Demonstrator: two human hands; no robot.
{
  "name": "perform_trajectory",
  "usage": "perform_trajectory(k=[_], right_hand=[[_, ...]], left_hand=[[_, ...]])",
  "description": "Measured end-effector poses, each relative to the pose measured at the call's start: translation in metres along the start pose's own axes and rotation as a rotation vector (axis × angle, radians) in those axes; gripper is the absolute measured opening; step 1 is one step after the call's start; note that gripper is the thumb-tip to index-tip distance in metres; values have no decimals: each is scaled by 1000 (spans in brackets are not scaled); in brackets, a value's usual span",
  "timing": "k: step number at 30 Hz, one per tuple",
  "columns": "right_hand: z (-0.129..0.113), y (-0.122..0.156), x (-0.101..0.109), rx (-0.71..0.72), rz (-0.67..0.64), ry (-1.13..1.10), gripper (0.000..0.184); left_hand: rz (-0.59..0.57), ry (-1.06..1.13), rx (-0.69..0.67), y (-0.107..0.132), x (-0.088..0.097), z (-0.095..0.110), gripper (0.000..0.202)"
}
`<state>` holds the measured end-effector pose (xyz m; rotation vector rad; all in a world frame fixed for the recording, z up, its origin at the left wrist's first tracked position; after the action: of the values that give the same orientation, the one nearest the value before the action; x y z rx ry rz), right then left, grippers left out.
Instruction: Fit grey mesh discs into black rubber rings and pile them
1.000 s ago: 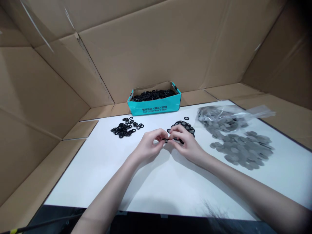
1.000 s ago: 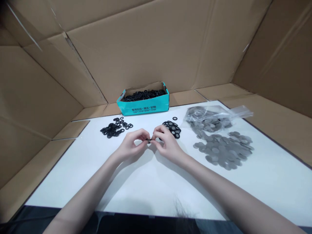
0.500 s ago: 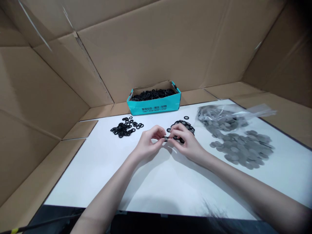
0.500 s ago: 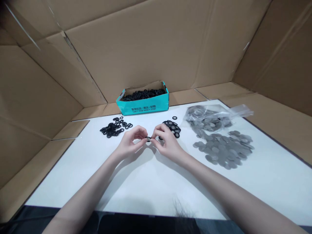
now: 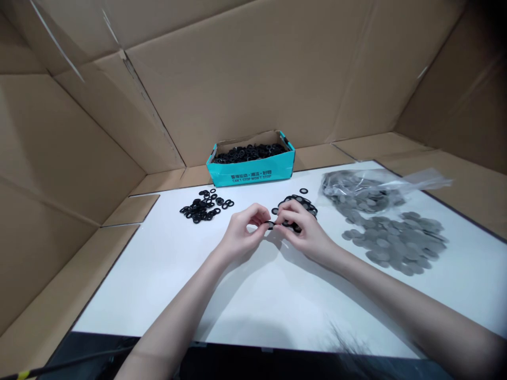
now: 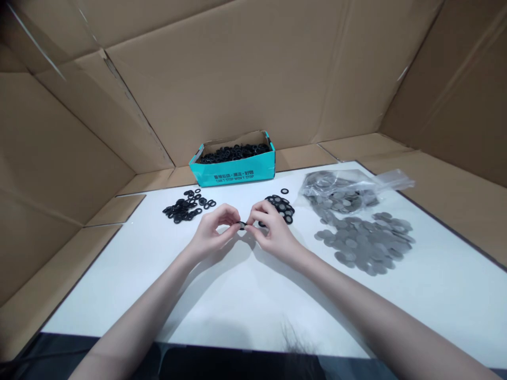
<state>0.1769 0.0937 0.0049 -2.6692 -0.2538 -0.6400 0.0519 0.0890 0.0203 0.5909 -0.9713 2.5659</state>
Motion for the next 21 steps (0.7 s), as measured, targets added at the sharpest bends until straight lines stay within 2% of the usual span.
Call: perform_trajectory(k=[5,8,13,21], right_hand=[[-2,0,1,13,1,-6,12],[-1,0,0,16,-2,-6,12],[2,0,0,7,-3,-10,11],[1,0,0,11,-3,-10,11]], left_hand=[[-46,22,-32,-1,-2,3,7],[-73,71,-1,0,-3,0,6],[-51,132,37,2,-3,-6,7],[-34,10,-40,0,-1,2,9]])
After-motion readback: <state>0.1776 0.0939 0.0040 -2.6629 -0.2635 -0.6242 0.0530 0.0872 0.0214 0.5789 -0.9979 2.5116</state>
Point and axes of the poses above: each hand's wrist, its own y-axis away from the middle knuckle, its own x-axis out of the back of the hand, z = x × y, the point moved 9 cm from there along -y, towards the middle knuckle, and after that the axes turned 14 degrees about -x, right-handed, at the moved point
